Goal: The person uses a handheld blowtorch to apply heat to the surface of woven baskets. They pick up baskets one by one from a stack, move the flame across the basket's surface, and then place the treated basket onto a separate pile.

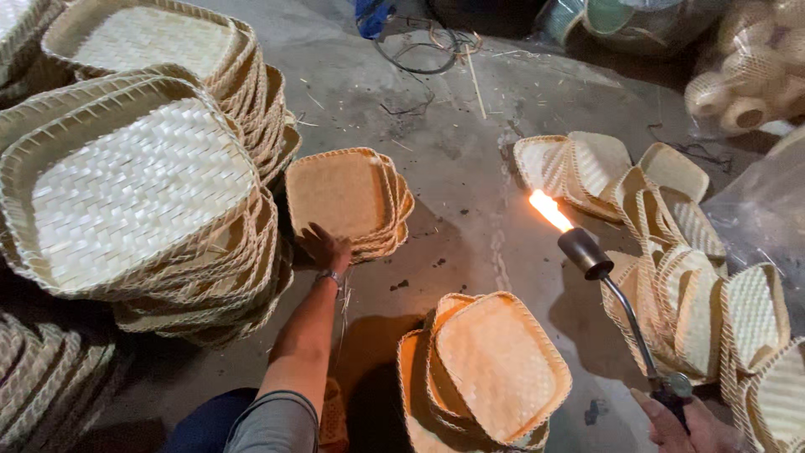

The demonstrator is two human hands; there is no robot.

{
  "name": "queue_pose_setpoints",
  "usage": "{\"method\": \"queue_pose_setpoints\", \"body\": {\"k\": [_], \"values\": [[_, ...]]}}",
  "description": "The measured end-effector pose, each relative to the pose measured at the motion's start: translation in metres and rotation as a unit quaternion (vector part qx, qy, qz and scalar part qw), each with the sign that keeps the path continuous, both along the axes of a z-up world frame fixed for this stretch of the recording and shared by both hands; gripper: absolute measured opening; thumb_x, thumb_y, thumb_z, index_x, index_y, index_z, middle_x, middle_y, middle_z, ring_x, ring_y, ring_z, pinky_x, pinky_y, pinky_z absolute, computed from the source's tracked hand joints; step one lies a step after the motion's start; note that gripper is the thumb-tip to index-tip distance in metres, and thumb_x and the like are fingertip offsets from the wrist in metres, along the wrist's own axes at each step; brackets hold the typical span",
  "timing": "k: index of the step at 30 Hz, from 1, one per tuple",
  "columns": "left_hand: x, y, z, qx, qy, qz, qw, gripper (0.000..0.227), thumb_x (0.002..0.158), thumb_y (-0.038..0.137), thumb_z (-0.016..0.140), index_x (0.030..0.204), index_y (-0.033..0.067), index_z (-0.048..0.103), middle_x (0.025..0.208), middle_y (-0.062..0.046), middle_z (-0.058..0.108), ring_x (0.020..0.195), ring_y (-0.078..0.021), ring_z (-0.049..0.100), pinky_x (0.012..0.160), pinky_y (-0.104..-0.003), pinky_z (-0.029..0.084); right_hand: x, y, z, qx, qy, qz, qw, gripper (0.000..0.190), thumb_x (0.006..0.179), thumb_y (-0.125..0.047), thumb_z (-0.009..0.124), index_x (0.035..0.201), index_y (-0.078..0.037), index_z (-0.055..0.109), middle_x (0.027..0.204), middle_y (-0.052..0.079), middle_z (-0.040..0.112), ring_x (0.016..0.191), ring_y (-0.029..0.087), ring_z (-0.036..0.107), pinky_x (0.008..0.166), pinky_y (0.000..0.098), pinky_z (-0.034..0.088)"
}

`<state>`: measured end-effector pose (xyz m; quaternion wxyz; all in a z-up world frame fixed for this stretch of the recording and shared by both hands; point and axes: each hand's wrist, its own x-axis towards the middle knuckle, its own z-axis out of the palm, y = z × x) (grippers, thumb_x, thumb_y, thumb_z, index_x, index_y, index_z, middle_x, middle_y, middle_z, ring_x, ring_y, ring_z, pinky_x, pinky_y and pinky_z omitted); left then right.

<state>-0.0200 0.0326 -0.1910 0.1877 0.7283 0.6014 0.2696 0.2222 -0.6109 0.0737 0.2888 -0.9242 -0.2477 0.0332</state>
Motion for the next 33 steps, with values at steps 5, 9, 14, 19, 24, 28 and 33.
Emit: {"method": "queue_pose_setpoints", "body": {"k": [5,9,14,19,24,28,33], "values": [[-0.002,-0.005,-0.001,0.014,0.020,-0.013,1.000,0.096,0.083,0.052,0.073,0.157,0.0046,0.035,0.166,-0.029,0.013,0.153,-0.0535,0.008,0.119,-0.068,0.012,-0.027,0.007,0.033,-0.041,-0.014,0.011,0.999,0.027,0.095,-0.036,0.064,0.105,-0.015,0.077,0.064,0.005,0.063,0.049,0.017,0.059,0.051,0.0342,0.050],[-0.005,-0.020,0.021,0.041,0.046,-0.016,0.998,0.081,0.088,0.054,0.073,0.149,0.0072,0.049,0.168,-0.024,0.013,0.154,-0.0487,0.008,0.118,-0.072,0.010,-0.036,0.030,0.073,-0.119,0.135,-0.032,0.983,0.030,0.097,-0.038,0.067,0.107,-0.011,0.076,0.071,0.010,0.064,0.051,0.021,0.063,0.052,0.0373,0.057],[0.011,-0.064,0.041,0.178,0.003,-0.126,0.976,0.063,0.093,0.036,0.068,0.147,0.0068,0.053,0.167,-0.028,0.018,0.150,-0.0523,0.016,0.115,-0.070,0.019,-0.064,0.052,0.114,-0.132,0.163,-0.045,0.977,0.034,0.100,-0.041,0.063,0.104,-0.008,0.070,0.068,0.014,0.064,0.055,0.022,0.062,0.054,0.0394,0.056],[0.055,-0.178,0.056,0.235,-0.041,-0.456,0.857,0.020,0.082,0.026,0.068,0.078,0.0063,0.066,0.086,-0.019,0.063,0.088,-0.0386,0.061,0.080,-0.051,0.050,-0.088,0.069,0.141,-0.122,0.168,-0.043,0.977,0.041,0.096,-0.044,0.064,0.096,-0.003,0.067,0.066,0.013,0.064,0.053,0.024,0.065,0.052,0.0401,0.056],[0.069,-0.258,0.041,0.062,0.007,-0.451,0.890,0.018,0.086,0.017,0.061,0.082,0.0013,0.068,0.090,-0.024,0.067,0.088,-0.0417,0.063,0.076,-0.052,0.053,-0.092,0.068,0.145,-0.124,0.187,-0.052,0.973,0.047,0.101,-0.045,0.063,0.088,0.000,0.063,0.060,0.017,0.063,0.053,0.026,0.063,0.053,0.0424,0.054],[0.083,-0.264,0.010,0.060,0.039,-0.424,0.903,0.016,0.075,0.009,0.058,0.084,0.0018,0.068,0.098,-0.028,0.065,0.097,-0.0441,0.061,0.087,-0.054,0.051,-0.098,0.062,0.144,-0.109,0.143,-0.042,0.983,0.049,0.098,-0.046,0.065,0.083,0.001,0.064,0.062,0.015,0.062,0.051,0.026,0.064,0.053,0.0418,0.053],[0.083,-0.271,0.010,-0.059,0.000,-0.390,0.919,0.021,0.095,0.017,0.051,0.099,0.0022,0.065,0.100,-0.030,0.065,0.096,-0.0474,0.061,0.081,-0.057,0.051,-0.095,0.052,0.137,-0.083,0.133,-0.022,0.987,0.052,0.098,-0.046,0.063,0.081,0.003,0.065,0.061,0.015,0.061,0.050,0.027,0.065,0.052,0.0433,0.053]]}}
